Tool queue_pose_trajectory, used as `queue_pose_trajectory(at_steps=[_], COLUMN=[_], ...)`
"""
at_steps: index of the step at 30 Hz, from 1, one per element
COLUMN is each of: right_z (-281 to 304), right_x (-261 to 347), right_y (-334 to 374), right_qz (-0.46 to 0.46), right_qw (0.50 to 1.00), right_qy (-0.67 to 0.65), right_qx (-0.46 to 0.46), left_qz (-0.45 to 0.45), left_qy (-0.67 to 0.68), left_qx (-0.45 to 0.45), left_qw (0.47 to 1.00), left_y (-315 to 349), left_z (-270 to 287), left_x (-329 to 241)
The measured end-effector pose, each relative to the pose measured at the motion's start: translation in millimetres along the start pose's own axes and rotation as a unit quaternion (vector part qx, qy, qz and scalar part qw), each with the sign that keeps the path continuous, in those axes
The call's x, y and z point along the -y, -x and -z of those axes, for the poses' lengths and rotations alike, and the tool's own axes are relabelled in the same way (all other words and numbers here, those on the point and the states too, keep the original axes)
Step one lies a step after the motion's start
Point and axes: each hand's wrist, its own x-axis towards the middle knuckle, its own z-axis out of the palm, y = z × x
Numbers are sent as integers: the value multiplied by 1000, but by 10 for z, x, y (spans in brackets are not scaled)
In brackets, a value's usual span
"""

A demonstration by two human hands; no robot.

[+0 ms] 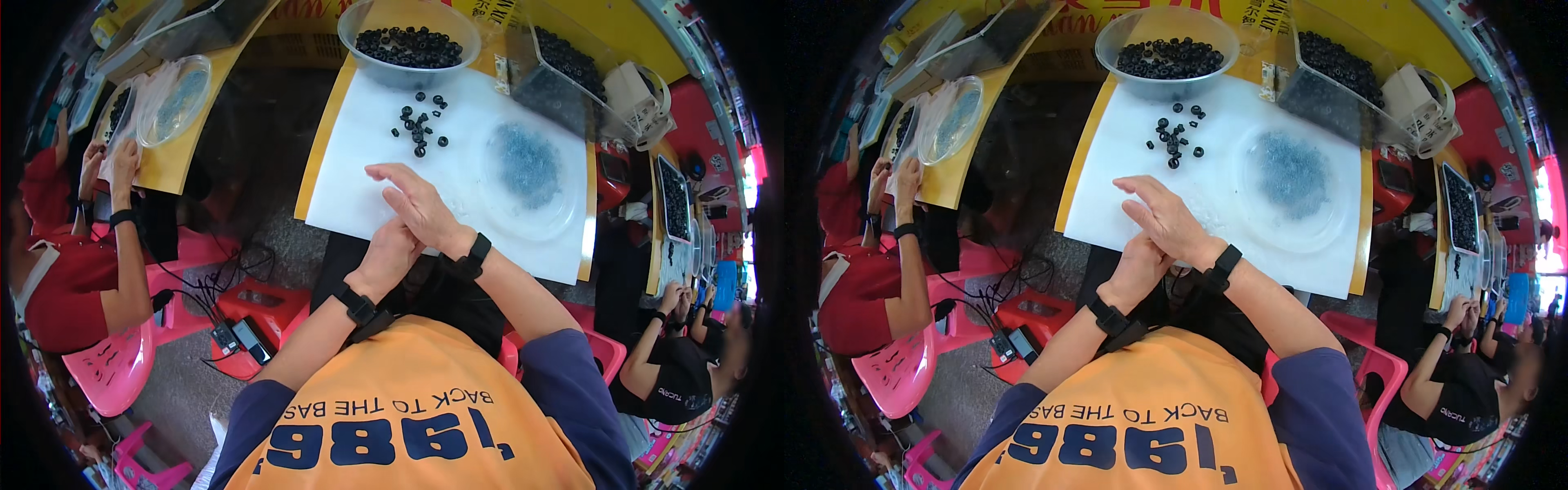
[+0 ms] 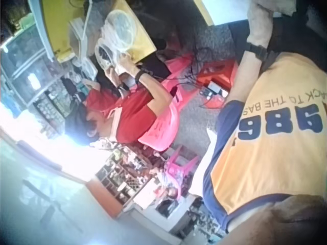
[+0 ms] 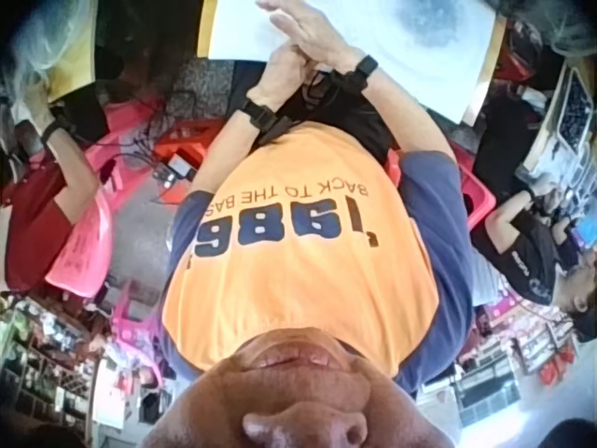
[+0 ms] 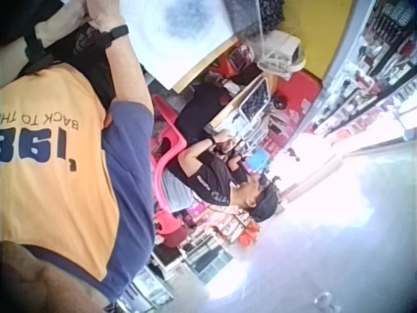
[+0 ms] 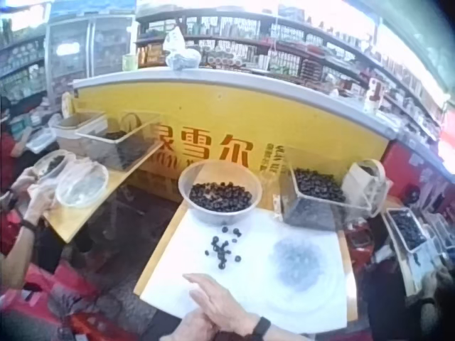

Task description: Inspecting and sorting small black beads on a white surface in a workshop setting.

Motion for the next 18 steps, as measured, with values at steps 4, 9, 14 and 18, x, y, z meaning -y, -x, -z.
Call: queue_pose_trajectory(at_steps=[4,9,14,18], right_z=[-7,-7,-17,29], right_x=[-29,-39,-59,-106], right_y=[60,64,72,57], right_qz=[-38,-74,-71,-80], right_qw=[998,992,991,988], right_qy=[-49,-82,-75,-71], right_qx=[31,66,89,114], left_qz=[115,-4,-59,-81], left_qy=[87,69,11,-37], left_qx=[52,-4,2,-2], left_qw=[988,998,998,996], left_y=[-23,15,24,-3], left_z=[39,-43,-47,-63], left_x=[-6,132,189,227])
